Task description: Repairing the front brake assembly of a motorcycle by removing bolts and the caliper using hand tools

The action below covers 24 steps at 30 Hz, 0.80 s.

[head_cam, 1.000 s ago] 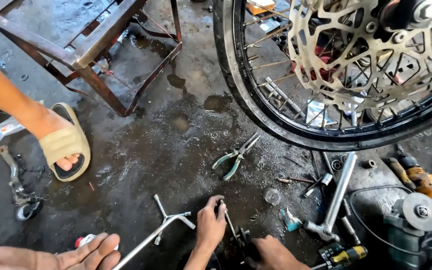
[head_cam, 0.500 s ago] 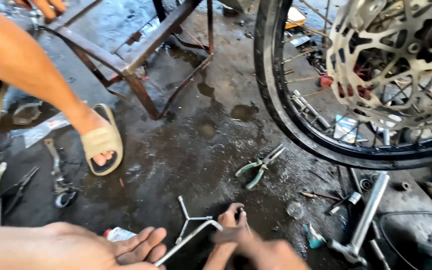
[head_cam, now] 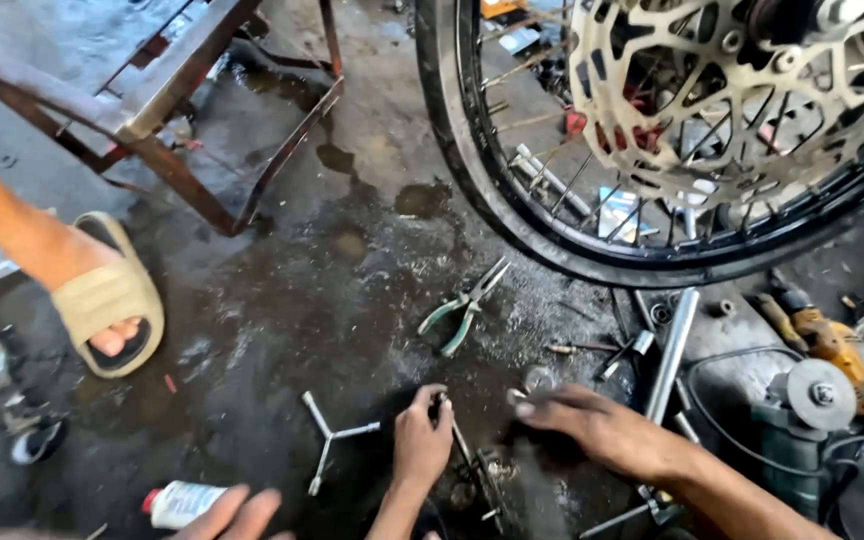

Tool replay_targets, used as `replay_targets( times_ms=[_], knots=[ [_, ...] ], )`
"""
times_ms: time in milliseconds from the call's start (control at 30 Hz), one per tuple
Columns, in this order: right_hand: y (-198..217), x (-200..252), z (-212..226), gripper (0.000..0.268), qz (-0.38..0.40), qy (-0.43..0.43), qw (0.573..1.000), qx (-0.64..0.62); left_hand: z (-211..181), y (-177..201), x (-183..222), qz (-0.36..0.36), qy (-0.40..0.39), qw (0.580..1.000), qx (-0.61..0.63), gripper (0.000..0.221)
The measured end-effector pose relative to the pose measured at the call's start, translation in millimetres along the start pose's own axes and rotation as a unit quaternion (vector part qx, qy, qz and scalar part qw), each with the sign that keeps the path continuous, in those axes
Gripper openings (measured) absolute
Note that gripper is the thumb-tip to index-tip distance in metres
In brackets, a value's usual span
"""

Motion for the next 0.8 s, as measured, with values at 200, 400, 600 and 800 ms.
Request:
replay_targets(
  times_ms=[200, 400, 600, 800],
  knots=[
    [34, -8, -118, 0.023, -0.100, -0.014, 0.993, -0.066, -17, 1, 12, 0.068, 0.081, 0.994, -0.030, 0.047],
    [27, -44, -211, 0.037, -0.162, -0.163, 0.970, 0.081, -15, -1, 13, 0.079, 0.115, 0.990, -0.002, 0.054],
    [22, -67, -234, 0.039, -0.163, -0.265, 0.923, 0.228, -16, -1, 15, 0.115, 0.156, 0.981, 0.015, 0.054],
    [22, -68, -226, 0.045, -0.164, -0.320, 0.904, 0.233, -2, -6, 7, 0.095, 0.117, 0.989, 0.005, 0.057]
  ],
)
Point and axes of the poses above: each hand's wrist, its own x-axis away from the middle knuckle, its own y-axis out of the back of the hand, z = x × y, the point moved 6 cm from there along -x, towards the middle knuckle, and after that the axes turned 15 degrees about z, right-handed, at the moved point
